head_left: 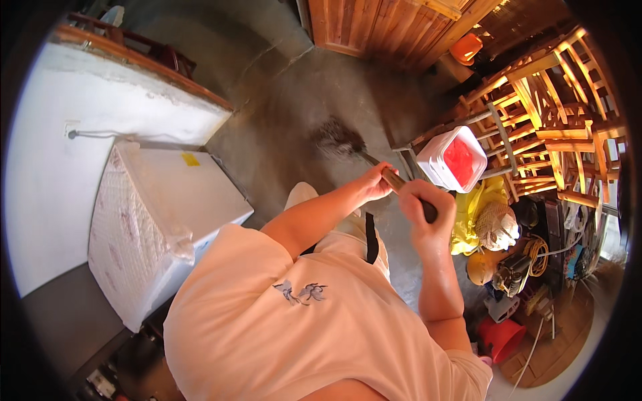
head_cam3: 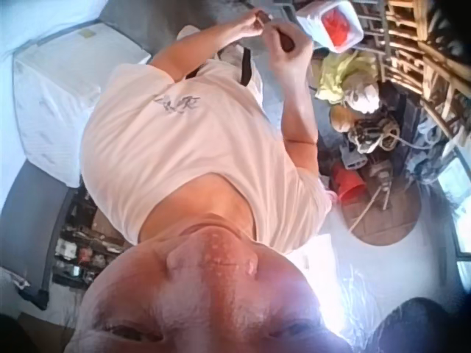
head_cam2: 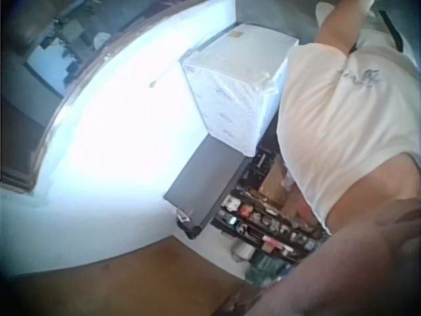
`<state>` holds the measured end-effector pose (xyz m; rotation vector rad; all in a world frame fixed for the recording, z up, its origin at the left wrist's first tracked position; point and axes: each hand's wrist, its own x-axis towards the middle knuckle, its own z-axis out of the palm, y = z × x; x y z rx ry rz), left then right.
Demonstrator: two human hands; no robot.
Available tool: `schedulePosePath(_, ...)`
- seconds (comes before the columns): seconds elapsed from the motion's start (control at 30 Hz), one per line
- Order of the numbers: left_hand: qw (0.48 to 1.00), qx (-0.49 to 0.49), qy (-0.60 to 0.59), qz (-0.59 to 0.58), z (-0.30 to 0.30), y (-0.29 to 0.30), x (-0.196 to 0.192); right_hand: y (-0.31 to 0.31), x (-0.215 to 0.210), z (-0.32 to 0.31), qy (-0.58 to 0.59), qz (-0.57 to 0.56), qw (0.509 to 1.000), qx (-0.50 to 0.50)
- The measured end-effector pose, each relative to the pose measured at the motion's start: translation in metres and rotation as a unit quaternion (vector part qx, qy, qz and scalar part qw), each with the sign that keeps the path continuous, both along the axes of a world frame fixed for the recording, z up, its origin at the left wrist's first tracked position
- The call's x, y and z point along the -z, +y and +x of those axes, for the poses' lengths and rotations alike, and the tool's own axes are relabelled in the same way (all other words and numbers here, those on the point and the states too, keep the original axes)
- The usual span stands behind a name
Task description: The person mops a concrete floor in a cluttered room using a traditional string mop. They navigate around furniture, boxes, and a large round table, moving from an indoor area to an outdoor patio space. The person repeatedly dips the mop into a yellow bucket of water to wet it during the process.
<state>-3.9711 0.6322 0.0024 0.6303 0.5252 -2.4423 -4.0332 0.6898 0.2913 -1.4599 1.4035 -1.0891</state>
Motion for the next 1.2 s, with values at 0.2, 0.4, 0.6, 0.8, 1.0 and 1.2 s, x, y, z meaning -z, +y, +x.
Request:
schedulePosePath(0.2,0.994,0.094,0.021,-0.053,0.039,-0.073,0.041,-0.110,0.006,0.095,0.060,-0.121,0.989,-0.066)
schedulePosePath(0.4,0.996,0.086,0.021,-0.022,0.169,-0.183,0.048,-0.242,0.004,0.227,0.056,-0.154,0.983,-0.081)
schedulePosePath(0.6,0.997,0.058,0.041,-0.002,0.296,-0.310,0.034,-0.367,-0.015,0.349,0.001,-0.154,0.979,-0.132)
schedulePosePath(0.8,0.983,0.009,0.176,0.057,0.412,-0.446,-0.003,-0.473,0.004,0.430,-0.068,-0.235,0.944,-0.222)
schedulePosePath(1.0,0.970,-0.152,0.177,0.068,0.520,-0.574,-0.033,-0.588,0.033,0.493,-0.166,-0.277,0.885,-0.335)
schedulePosePath(1.2,0.942,-0.291,-0.101,-0.131,0.620,-0.701,0.003,-0.733,0.065,0.535,-0.166,-0.235,0.834,-0.471)
